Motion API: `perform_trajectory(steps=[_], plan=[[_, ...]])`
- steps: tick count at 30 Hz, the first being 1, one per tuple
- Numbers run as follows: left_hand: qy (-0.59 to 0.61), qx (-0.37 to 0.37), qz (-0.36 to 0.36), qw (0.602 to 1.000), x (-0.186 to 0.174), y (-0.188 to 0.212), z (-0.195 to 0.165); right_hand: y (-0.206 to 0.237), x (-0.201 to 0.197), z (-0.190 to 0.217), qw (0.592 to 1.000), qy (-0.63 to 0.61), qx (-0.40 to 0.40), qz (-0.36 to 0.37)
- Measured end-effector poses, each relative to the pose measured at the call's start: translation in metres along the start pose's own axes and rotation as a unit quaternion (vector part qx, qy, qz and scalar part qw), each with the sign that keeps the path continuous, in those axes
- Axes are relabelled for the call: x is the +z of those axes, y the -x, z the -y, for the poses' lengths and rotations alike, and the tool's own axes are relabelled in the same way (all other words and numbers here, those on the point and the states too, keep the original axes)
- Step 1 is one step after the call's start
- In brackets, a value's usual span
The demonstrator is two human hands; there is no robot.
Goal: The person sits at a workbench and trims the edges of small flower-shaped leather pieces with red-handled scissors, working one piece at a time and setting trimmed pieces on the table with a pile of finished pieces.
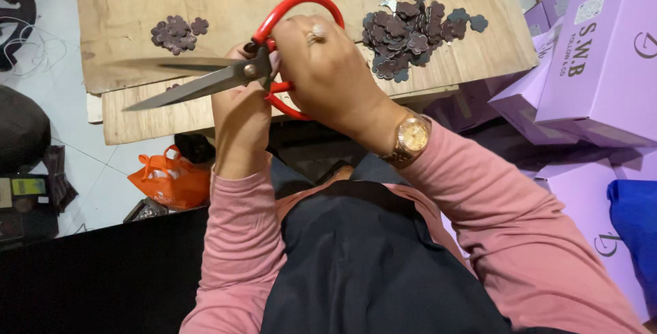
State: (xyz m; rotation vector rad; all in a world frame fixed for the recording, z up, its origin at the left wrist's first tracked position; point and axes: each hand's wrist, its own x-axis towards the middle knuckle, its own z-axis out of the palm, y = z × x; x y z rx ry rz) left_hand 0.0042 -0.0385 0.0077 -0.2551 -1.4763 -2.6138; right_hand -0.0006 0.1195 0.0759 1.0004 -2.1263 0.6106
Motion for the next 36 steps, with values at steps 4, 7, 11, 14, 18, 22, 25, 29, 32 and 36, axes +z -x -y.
perform_trajectory(steps=[4, 7, 11, 14, 18, 22, 25, 29, 32, 36], plan=[[0.004, -0.018, 0.016, 1.000, -0.002, 0.005, -0.008, -0.011, -0.001, 0.004, 1.000, 0.019, -0.016, 0.001], [-0.021, 0.000, 0.027, 0.999, -0.002, 0.005, -0.013, -0.017, -0.003, 0.006, 0.999, 0.023, -0.024, 0.008], [-0.018, 0.012, 0.029, 0.999, -0.001, 0.006, -0.016, -0.021, -0.006, 0.009, 0.998, 0.051, -0.033, 0.008], [-0.028, 0.010, 0.018, 0.999, 0.000, 0.006, -0.018, -0.023, -0.008, 0.011, 0.997, 0.061, -0.035, 0.022], [-0.036, 0.013, 0.023, 0.999, 0.003, 0.006, -0.022, -0.025, -0.008, 0.011, 0.998, 0.046, -0.030, 0.016], [-0.003, 0.013, 0.030, 0.999, 0.003, 0.003, -0.022, -0.024, -0.006, 0.010, 1.000, 0.013, -0.020, 0.010], [0.014, 0.020, 0.036, 0.999, 0.001, 0.004, -0.020, -0.023, -0.005, 0.010, 1.000, 0.016, -0.017, 0.012], [-0.006, 0.009, 0.024, 1.000, -0.001, 0.004, -0.018, -0.024, -0.004, 0.010, 1.000, 0.023, -0.018, 0.002], [-0.004, 0.010, 0.018, 1.000, -0.002, 0.004, -0.016, -0.024, -0.005, 0.012, 0.999, 0.034, -0.026, 0.003], [0.012, -0.001, -0.007, 1.000, -0.006, 0.000, -0.011, -0.024, -0.005, 0.013, 0.997, 0.061, -0.035, 0.010]])
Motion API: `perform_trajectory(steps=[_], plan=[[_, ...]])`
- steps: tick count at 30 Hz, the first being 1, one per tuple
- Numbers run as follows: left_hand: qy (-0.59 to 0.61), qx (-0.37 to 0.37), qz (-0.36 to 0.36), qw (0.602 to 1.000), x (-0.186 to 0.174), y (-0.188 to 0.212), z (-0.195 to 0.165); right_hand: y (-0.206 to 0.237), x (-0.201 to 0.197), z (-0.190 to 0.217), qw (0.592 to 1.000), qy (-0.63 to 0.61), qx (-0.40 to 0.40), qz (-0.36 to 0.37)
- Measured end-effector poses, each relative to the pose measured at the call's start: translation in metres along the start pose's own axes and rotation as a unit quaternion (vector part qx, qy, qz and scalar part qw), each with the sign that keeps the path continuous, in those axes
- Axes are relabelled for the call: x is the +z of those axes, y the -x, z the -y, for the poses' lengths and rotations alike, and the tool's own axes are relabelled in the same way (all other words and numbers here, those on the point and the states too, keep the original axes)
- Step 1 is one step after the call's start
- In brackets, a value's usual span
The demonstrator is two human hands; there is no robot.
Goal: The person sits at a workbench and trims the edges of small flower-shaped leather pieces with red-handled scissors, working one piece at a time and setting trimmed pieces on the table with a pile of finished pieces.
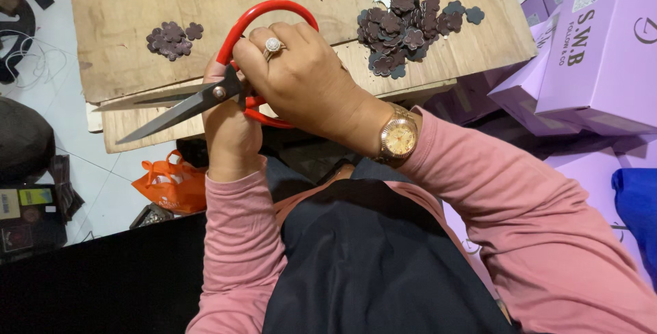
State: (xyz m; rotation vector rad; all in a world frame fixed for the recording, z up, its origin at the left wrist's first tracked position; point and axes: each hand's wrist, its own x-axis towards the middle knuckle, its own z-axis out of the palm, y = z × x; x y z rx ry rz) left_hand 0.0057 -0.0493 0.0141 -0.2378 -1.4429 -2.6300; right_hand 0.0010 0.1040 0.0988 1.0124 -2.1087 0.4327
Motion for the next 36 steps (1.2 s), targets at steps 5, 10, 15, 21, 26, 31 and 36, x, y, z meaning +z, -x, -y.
perform_trajectory(steps=[5, 10, 15, 21, 26, 31, 36], plan=[[0.001, 0.005, -0.011, 1.000, -0.004, 0.003, 0.004, -0.001, 0.001, 0.001, 0.999, 0.032, -0.002, 0.001], [0.024, 0.002, 0.012, 1.000, -0.007, 0.004, 0.006, -0.001, 0.001, 0.001, 0.999, 0.052, -0.013, 0.005], [0.011, -0.007, -0.010, 1.000, -0.006, 0.000, 0.004, 0.002, 0.002, -0.003, 0.999, -0.035, 0.032, 0.026], [-0.047, -0.078, -0.058, 0.994, 0.007, -0.002, -0.009, 0.023, 0.004, -0.019, 0.950, -0.241, 0.197, 0.002], [-0.101, -0.069, -0.047, 0.991, 0.022, -0.001, -0.023, 0.033, 0.009, -0.033, 0.849, -0.412, 0.328, -0.042], [-0.144, -0.013, -0.023, 0.989, 0.030, 0.000, -0.028, 0.036, 0.000, -0.024, 0.787, -0.467, 0.395, -0.076], [-0.133, 0.048, 0.017, 0.990, 0.035, 0.007, -0.029, 0.038, -0.006, -0.008, 0.793, -0.505, 0.332, -0.079]])
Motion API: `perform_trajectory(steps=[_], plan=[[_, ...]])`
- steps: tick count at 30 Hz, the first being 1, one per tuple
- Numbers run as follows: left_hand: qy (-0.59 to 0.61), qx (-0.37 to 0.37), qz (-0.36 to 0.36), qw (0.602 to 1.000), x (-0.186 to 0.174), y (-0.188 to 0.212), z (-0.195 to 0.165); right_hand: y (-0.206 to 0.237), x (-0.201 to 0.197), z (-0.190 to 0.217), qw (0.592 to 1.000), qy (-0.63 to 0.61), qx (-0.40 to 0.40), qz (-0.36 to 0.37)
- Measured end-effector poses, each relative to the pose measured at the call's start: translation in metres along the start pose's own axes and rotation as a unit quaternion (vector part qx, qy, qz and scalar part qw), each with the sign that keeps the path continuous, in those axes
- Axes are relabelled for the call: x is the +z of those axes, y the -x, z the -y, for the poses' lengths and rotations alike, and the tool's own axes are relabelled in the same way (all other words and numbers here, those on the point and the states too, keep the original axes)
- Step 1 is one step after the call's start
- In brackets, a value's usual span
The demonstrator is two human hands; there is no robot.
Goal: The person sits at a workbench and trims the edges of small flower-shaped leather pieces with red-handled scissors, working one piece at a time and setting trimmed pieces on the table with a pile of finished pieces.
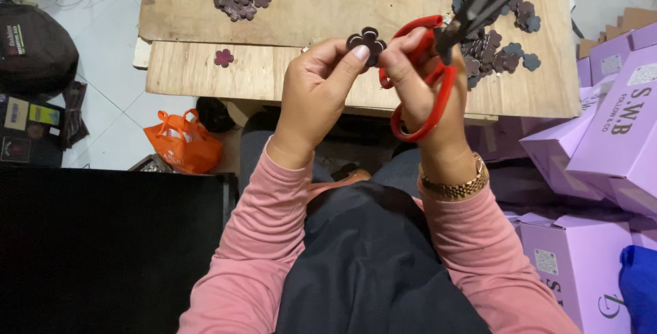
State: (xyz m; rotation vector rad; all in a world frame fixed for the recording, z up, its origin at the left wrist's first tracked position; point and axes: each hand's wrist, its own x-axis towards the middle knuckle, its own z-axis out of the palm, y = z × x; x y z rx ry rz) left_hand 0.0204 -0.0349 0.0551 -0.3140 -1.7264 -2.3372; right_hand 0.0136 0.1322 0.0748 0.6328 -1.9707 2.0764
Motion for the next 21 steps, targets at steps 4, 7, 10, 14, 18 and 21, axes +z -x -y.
perform_trajectory(steps=[4, 7, 10, 14, 18, 21], plan=[[0.025, -0.005, 0.004, 1.000, 0.001, 0.001, -0.004, 0.001, 0.004, -0.004, 1.000, -0.020, -0.024, 0.003], [0.004, -0.014, -0.005, 1.000, 0.000, 0.001, -0.006, 0.001, 0.002, -0.004, 0.999, -0.042, -0.006, -0.021], [0.019, -0.014, 0.014, 1.000, 0.001, 0.002, -0.007, 0.003, 0.001, -0.001, 0.998, -0.037, 0.019, -0.043], [0.071, -0.014, 0.058, 0.996, 0.004, 0.004, -0.009, 0.007, 0.001, 0.006, 0.999, -0.020, 0.013, -0.024], [0.029, -0.019, 0.008, 0.999, 0.000, 0.000, -0.010, 0.006, 0.000, 0.010, 0.998, -0.031, 0.025, -0.054], [0.038, -0.033, -0.006, 0.999, -0.010, -0.003, -0.011, 0.007, -0.003, 0.015, 0.997, -0.047, 0.042, -0.053]])
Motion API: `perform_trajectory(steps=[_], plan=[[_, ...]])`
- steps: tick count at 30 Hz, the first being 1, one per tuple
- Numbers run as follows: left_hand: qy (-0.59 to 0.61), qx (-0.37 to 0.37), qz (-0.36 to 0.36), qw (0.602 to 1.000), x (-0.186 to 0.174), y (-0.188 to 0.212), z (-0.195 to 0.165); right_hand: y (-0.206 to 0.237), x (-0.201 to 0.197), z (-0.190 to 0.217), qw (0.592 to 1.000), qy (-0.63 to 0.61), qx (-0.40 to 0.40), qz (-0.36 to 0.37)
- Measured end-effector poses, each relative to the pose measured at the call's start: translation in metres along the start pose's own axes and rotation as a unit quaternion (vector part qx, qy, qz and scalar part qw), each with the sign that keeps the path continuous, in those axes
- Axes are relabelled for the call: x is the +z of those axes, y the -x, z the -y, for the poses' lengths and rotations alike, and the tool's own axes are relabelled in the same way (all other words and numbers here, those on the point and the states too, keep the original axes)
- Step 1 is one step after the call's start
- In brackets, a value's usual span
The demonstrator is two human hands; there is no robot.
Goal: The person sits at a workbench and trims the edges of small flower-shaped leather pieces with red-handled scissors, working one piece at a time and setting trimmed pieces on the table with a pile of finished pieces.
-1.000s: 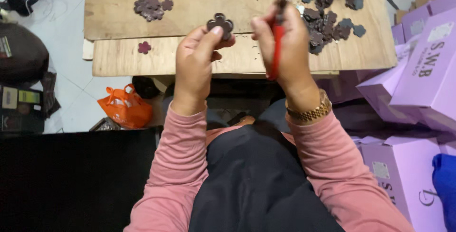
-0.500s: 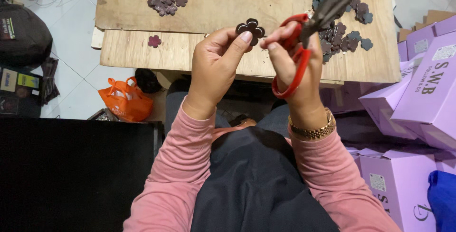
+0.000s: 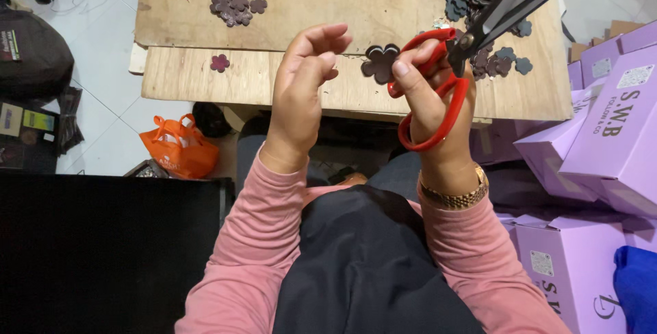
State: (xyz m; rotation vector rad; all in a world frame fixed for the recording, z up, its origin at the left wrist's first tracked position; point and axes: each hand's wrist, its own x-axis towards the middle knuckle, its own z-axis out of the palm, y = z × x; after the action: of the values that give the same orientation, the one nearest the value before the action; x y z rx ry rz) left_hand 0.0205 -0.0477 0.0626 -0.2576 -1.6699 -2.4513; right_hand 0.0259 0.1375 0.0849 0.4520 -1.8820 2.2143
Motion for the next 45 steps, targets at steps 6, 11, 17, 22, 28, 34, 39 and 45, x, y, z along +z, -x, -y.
perform_trajectory(steps=[6, 11, 17, 22, 28, 34, 39, 45], plan=[[0.032, -0.008, 0.074, 0.997, 0.003, 0.004, 0.007, 0.001, 0.000, 0.004, 1.000, -0.005, 0.007, 0.022], [0.122, -0.007, 0.069, 0.990, 0.015, 0.004, 0.014, 0.005, -0.009, -0.002, 0.999, 0.021, 0.040, 0.005], [0.047, -0.026, 0.015, 0.998, 0.012, 0.003, 0.004, -0.002, -0.018, -0.020, 0.993, 0.116, 0.026, 0.022], [0.049, -0.036, 0.010, 0.998, 0.014, 0.000, -0.002, -0.001, -0.010, -0.018, 0.998, 0.057, 0.016, 0.022], [0.089, -0.025, 0.057, 0.994, 0.017, 0.004, 0.001, 0.005, -0.001, -0.006, 1.000, 0.021, 0.009, 0.002], [0.020, -0.022, 0.064, 0.998, 0.013, 0.003, -0.002, 0.004, -0.003, -0.004, 0.999, -0.017, 0.036, -0.023], [0.023, -0.003, 0.051, 0.998, 0.002, 0.004, -0.004, 0.005, -0.005, -0.001, 0.998, -0.031, 0.042, -0.023], [0.023, -0.020, 0.056, 0.998, 0.013, 0.005, 0.009, 0.008, -0.007, -0.003, 0.999, -0.027, 0.045, 0.008]])
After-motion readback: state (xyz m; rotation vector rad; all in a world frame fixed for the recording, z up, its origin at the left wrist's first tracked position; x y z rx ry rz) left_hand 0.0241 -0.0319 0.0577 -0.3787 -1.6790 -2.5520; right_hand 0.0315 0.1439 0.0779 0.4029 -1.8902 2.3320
